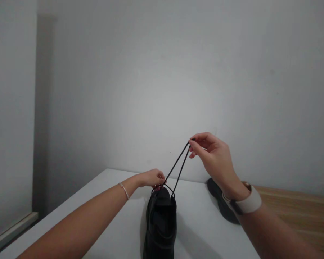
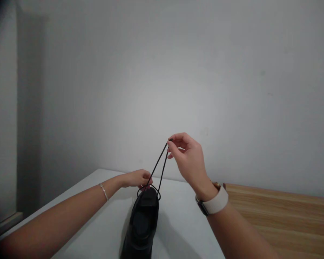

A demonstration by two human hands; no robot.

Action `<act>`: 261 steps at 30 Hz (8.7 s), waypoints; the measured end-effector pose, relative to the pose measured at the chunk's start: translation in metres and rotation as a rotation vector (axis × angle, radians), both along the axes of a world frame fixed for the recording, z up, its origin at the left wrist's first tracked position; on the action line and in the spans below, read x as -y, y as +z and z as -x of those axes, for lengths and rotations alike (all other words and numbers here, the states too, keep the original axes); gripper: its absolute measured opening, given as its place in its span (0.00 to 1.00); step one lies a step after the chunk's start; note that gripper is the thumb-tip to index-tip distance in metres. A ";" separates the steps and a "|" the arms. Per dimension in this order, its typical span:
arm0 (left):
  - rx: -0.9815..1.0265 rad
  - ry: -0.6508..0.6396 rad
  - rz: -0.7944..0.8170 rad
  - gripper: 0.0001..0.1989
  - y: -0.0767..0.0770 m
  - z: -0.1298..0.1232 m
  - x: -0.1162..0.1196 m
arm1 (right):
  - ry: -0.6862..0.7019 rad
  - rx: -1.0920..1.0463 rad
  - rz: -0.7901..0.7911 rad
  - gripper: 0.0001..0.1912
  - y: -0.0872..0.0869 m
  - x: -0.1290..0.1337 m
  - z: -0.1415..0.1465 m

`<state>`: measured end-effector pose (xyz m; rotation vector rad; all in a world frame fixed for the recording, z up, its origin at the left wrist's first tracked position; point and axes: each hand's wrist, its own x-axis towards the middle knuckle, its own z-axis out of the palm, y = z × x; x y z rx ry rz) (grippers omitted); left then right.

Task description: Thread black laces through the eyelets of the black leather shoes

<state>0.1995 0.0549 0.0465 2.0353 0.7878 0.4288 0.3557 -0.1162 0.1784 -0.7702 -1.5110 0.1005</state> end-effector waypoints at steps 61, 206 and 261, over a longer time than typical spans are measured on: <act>1.281 0.194 0.148 0.07 0.082 0.088 0.038 | 0.190 -0.836 0.055 0.18 -0.042 -0.032 -0.087; -0.389 0.236 -0.802 0.11 0.026 0.001 0.100 | -0.446 1.285 0.664 0.14 -0.125 -0.038 0.013; 0.242 -0.105 0.582 0.20 -0.003 0.045 0.083 | 0.349 0.122 1.136 0.14 -0.126 -0.010 -0.025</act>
